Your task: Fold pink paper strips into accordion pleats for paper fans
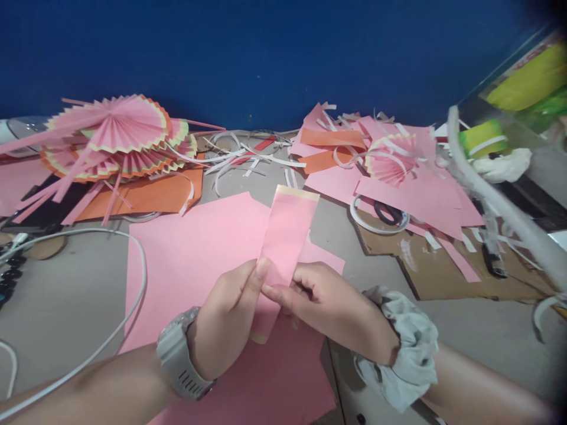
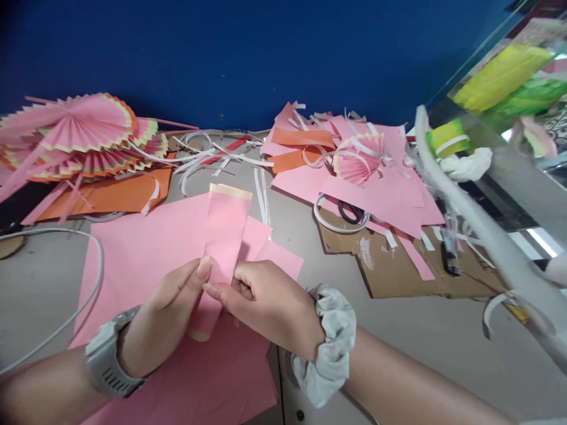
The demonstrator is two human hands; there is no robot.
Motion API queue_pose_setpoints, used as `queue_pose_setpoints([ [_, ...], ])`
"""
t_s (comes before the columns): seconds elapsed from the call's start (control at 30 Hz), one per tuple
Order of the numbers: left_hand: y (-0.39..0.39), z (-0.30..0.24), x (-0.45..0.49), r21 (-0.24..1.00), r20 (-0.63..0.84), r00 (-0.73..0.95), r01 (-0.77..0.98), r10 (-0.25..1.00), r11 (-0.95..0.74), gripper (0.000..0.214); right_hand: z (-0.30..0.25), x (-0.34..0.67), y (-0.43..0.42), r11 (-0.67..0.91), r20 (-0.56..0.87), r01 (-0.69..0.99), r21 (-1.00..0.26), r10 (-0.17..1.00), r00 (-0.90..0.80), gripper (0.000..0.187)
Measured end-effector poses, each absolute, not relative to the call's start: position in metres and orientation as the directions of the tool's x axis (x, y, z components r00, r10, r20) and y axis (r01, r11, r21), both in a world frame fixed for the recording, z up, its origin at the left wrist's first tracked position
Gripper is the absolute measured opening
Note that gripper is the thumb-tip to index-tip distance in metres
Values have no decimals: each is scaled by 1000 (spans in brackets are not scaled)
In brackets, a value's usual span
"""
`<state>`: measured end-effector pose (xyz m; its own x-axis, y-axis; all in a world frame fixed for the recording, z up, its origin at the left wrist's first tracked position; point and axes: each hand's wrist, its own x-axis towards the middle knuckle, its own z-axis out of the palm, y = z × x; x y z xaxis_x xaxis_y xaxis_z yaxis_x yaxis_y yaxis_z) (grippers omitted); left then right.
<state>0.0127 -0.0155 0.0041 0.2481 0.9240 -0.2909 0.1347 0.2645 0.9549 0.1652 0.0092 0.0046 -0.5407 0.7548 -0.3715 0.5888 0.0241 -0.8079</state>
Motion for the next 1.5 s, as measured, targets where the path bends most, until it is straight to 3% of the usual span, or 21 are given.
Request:
queue_pose_setpoints([
  [0.13,-16,2,11,956,-279,189,150,942,253,38,7,164,12,57,-363,650,-758,791,-493,43],
  [0.33,-13,3,11,940,-339,245,138,908,313,36,11,164,12,108,-337,679,-726,804,-489,40],
  [0.63,-12,1,8,965,-98,-59,236,993,109,31,12,159,5,252,-4,505,-826,892,-451,14],
  [0.77,-13,2,7,960,-79,-112,261,991,106,32,13,158,2,271,84,440,-856,913,-400,6],
  [0.97,-15,0,9,970,-127,-86,197,988,141,30,14,157,2,247,15,482,-840,900,-435,16],
  [1.13,-13,-1,11,978,-134,-81,150,988,145,31,9,155,3,137,-102,460,-877,883,-458,32],
  [1.27,-10,-1,14,981,-182,-60,55,981,185,31,5,153,4,53,-165,430,-901,875,-455,34],
  [1.5,-8,-2,15,994,-110,-41,1,993,110,38,7,153,4,22,-232,466,-884,846,-480,34],
])
